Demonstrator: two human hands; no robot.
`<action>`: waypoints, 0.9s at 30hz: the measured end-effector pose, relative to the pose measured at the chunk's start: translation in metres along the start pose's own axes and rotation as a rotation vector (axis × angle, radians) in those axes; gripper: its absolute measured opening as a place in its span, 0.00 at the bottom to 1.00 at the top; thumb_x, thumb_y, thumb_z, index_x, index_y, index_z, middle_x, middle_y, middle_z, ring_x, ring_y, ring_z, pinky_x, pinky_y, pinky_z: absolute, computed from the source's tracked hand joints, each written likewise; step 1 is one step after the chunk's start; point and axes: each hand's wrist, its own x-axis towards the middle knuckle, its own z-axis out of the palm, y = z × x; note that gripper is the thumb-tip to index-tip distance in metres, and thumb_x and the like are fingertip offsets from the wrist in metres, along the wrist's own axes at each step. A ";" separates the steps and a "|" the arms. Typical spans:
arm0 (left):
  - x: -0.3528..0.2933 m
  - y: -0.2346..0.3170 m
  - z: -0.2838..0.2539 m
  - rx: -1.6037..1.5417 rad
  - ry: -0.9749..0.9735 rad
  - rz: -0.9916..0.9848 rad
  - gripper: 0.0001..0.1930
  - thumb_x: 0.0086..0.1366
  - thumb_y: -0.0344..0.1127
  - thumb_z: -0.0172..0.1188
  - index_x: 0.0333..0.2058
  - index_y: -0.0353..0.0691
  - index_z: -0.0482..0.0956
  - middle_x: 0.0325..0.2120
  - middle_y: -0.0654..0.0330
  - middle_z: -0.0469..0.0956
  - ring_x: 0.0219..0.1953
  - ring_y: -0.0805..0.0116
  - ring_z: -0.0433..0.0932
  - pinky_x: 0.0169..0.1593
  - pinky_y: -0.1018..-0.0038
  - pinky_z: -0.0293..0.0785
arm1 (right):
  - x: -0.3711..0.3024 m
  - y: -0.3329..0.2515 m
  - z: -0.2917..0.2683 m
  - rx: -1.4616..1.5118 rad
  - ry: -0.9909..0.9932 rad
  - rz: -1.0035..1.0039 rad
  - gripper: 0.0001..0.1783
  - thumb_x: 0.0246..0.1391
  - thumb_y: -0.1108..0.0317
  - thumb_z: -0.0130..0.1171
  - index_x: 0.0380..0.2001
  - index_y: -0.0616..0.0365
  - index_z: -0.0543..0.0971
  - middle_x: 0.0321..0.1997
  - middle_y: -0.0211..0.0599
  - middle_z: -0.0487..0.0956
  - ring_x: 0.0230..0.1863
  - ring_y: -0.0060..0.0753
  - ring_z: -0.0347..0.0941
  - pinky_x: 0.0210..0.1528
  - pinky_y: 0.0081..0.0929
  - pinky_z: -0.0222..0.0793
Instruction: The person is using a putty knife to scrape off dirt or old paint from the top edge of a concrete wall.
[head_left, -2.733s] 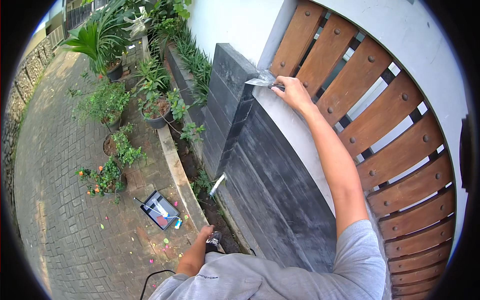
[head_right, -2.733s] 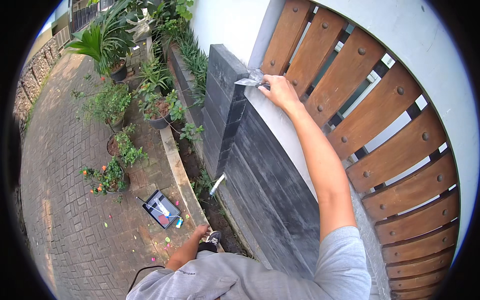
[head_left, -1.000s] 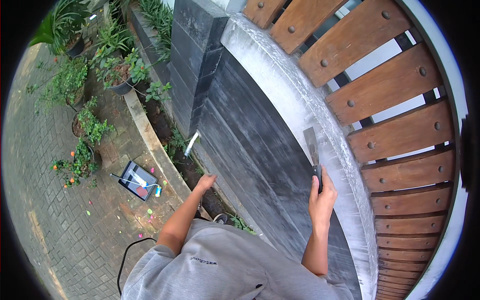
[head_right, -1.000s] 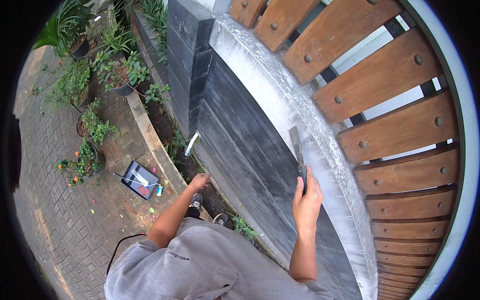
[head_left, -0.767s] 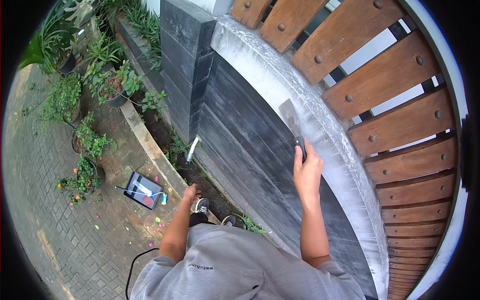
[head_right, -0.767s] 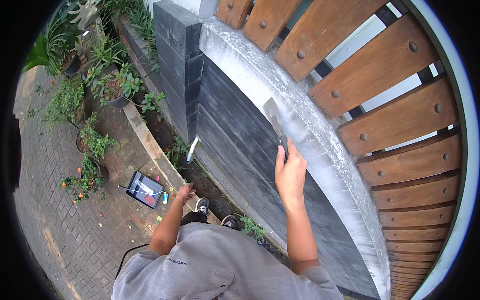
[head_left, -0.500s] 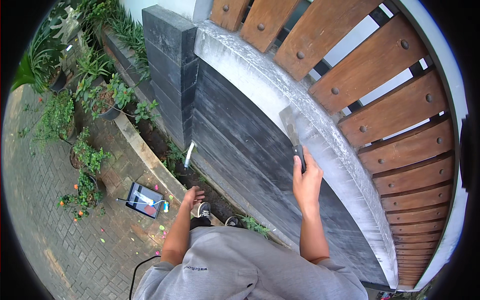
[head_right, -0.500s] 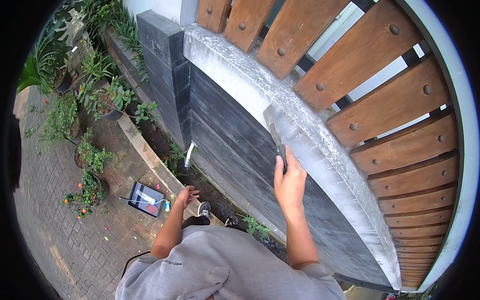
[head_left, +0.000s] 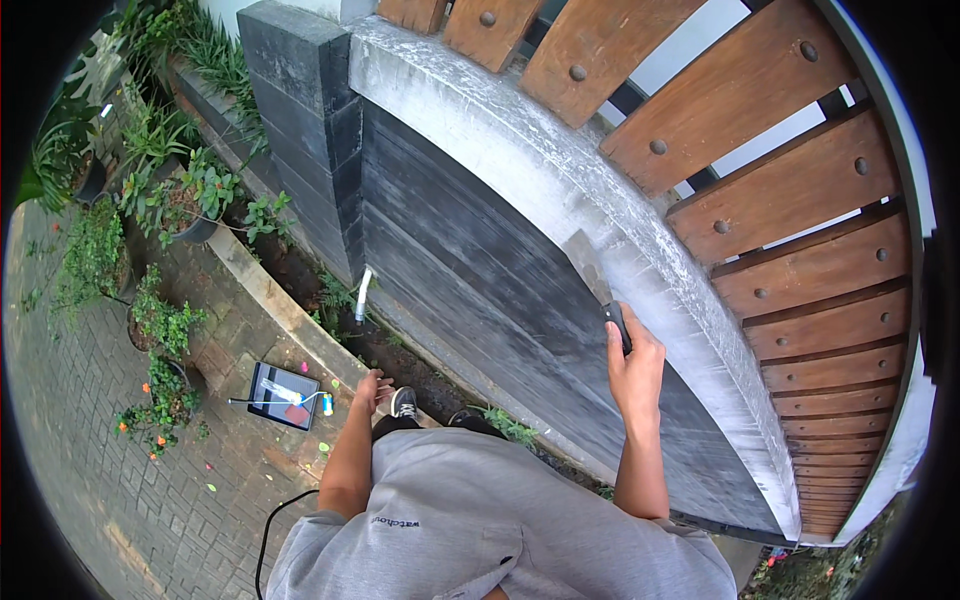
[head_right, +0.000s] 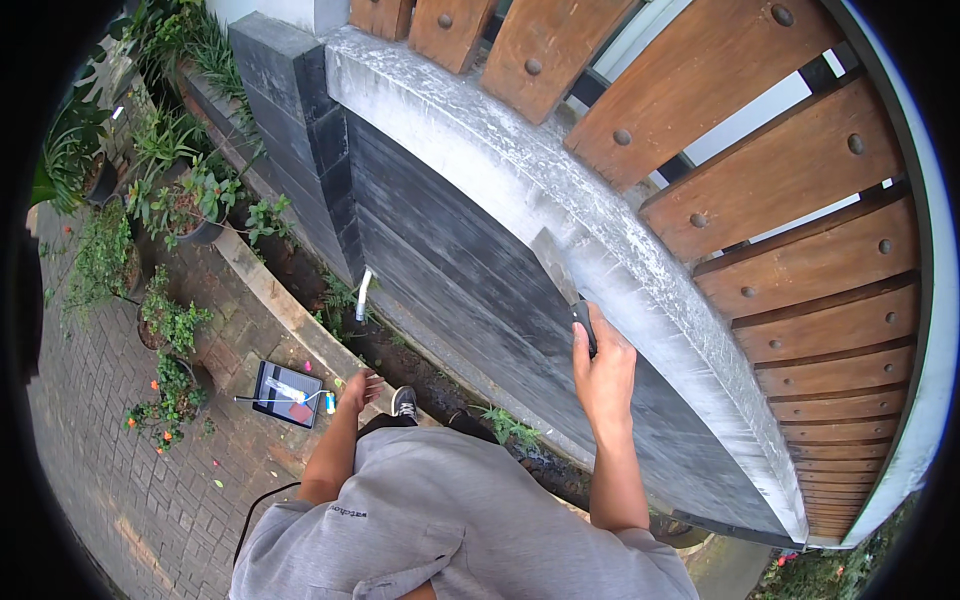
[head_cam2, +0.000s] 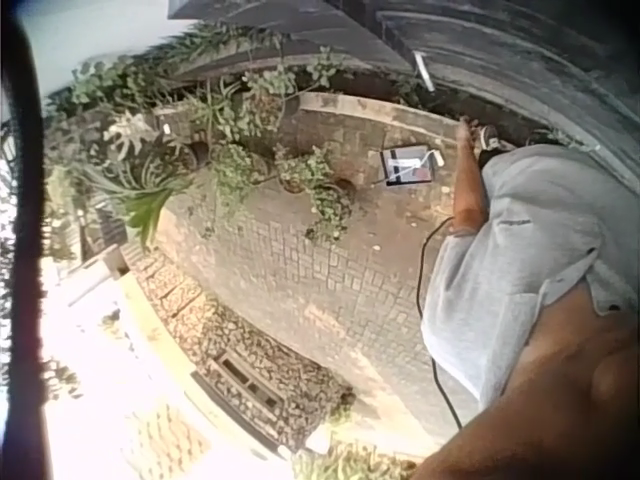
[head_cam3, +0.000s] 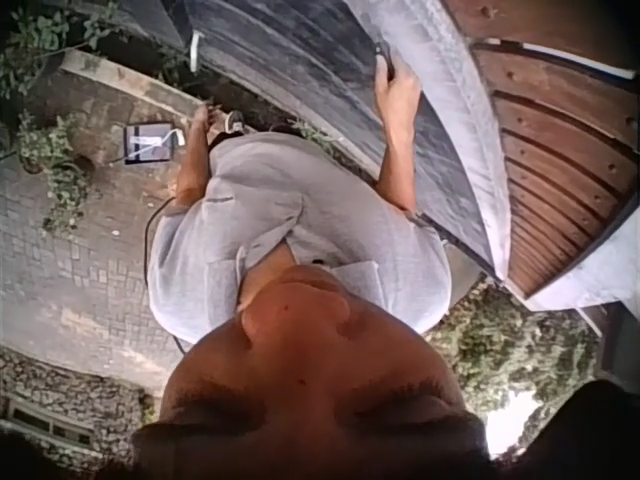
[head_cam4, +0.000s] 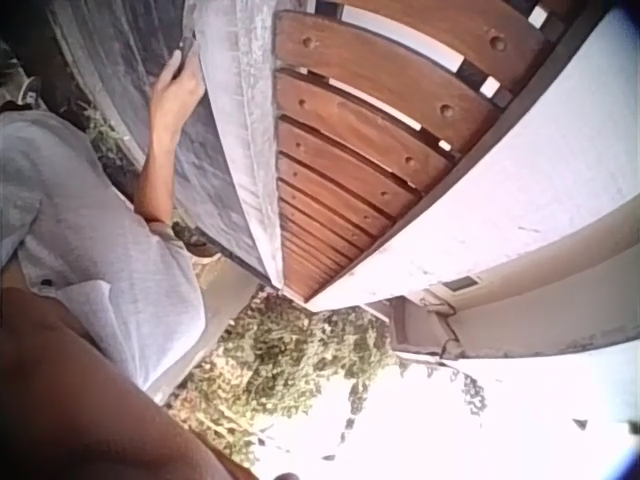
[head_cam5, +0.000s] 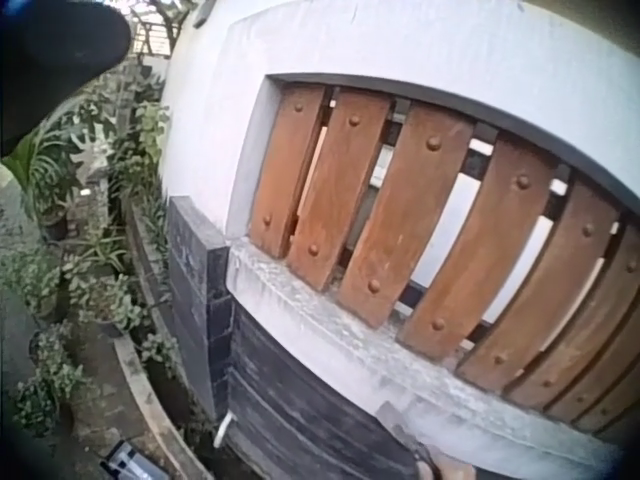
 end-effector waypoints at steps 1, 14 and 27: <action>0.000 0.002 0.003 0.016 -0.007 -0.009 0.25 0.65 0.48 0.43 0.57 0.44 0.64 0.44 0.59 0.79 0.40 0.65 0.78 0.41 0.69 0.70 | 0.001 0.000 -0.001 0.007 -0.019 0.036 0.17 0.54 0.72 0.56 0.46 0.69 0.75 0.36 0.59 0.78 0.36 0.58 0.76 0.40 0.40 0.70; 0.018 0.000 0.009 0.005 -0.020 -0.039 0.22 0.62 0.48 0.46 0.52 0.45 0.69 0.43 0.58 0.79 0.39 0.63 0.78 0.40 0.67 0.71 | 0.007 -0.010 0.016 -0.043 0.041 -0.015 0.17 0.55 0.71 0.56 0.46 0.70 0.75 0.35 0.61 0.78 0.36 0.56 0.77 0.40 0.37 0.70; 0.008 0.017 0.029 0.069 -0.143 -0.030 0.27 0.65 0.51 0.41 0.58 0.43 0.64 0.50 0.57 0.75 0.46 0.62 0.76 0.48 0.66 0.69 | 0.072 -0.057 0.095 0.100 0.045 -0.232 0.17 0.56 0.69 0.54 0.44 0.72 0.74 0.35 0.60 0.77 0.36 0.59 0.75 0.40 0.44 0.70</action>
